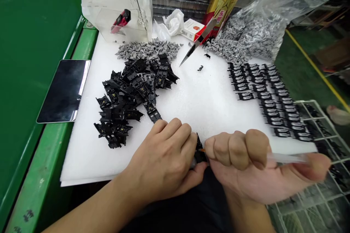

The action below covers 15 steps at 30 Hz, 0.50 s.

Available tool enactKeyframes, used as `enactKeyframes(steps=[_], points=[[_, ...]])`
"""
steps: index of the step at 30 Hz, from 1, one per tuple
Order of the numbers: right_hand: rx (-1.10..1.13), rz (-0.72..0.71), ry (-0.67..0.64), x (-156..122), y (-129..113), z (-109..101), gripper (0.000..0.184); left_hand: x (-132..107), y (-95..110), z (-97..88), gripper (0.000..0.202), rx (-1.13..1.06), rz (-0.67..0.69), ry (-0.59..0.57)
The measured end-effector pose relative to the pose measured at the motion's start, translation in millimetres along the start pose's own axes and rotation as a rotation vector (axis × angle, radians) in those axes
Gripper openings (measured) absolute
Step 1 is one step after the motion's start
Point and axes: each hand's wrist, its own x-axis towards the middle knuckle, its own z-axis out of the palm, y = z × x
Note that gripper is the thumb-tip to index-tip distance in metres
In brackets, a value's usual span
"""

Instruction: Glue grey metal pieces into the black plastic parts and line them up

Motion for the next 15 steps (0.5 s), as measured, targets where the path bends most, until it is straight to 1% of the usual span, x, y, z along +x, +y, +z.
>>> enactKeyframes(steps=[3,7,15], points=[[-0.003,0.006,-0.012,-1.4,0.8,-0.4,0.064,-0.4,-0.6,0.3,0.035,-0.001,0.004,0.000],[0.016,0.012,0.033,-0.9,0.0,1.9,0.062,-0.4,-0.1,-0.3,0.037,0.011,0.011,0.008],[-0.034,-0.004,0.006,-0.4,0.2,-2.3,0.061,-1.1,0.8,-0.5,0.035,0.006,0.008,-0.004]])
